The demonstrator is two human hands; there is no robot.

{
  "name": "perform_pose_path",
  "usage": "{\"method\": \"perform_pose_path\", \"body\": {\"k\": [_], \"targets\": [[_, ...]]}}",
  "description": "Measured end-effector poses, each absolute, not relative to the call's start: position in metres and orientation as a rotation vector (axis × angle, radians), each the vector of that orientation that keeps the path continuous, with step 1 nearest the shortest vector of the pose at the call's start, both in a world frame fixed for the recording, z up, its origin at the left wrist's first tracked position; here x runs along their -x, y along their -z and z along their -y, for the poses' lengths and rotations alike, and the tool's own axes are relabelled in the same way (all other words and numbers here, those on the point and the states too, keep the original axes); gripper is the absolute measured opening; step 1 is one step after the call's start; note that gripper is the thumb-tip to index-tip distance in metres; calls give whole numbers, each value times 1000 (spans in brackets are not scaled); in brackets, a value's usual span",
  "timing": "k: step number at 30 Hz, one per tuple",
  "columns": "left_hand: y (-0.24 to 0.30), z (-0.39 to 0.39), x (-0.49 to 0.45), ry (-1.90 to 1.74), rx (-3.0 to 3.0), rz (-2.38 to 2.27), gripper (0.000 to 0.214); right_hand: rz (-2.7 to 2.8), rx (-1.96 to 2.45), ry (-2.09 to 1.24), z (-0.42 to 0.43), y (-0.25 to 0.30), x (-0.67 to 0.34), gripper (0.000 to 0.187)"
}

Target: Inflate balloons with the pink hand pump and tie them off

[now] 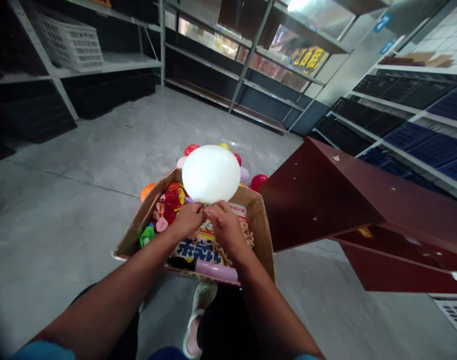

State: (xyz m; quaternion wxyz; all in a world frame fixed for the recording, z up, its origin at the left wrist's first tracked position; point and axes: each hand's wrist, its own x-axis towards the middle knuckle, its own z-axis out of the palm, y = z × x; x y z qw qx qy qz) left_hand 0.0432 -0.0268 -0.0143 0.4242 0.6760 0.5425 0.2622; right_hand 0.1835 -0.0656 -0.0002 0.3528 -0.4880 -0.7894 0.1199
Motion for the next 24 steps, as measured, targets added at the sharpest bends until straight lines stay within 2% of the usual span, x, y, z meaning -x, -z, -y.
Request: {"method": "perform_pose_path", "body": {"k": [4, 8, 12, 16, 20, 24], "targets": [[15, 31, -46, -621, -1755, -1431, 31, 1658, 1418, -646, 62, 7, -178, 12], [16, 35, -47, -582, -1829, -1488, 32, 1264, 1547, -1102, 62, 2, -176, 24], [17, 38, -51, -550, -1887, -1539, 33, 1141, 1550, -1303, 61, -5, -174, 28], [17, 39, -53, -554, -1908, -1505, 33, 1177, 1523, -1293, 60, -2, -172, 26], [16, 37, -52, -683, -1857, -1465, 31, 1203, 1537, -1144, 59, 5, -169, 25], [17, 35, -53, -816, -1626, -1331, 29, 1384, 1706, -559, 58, 10, -168, 16]]}}
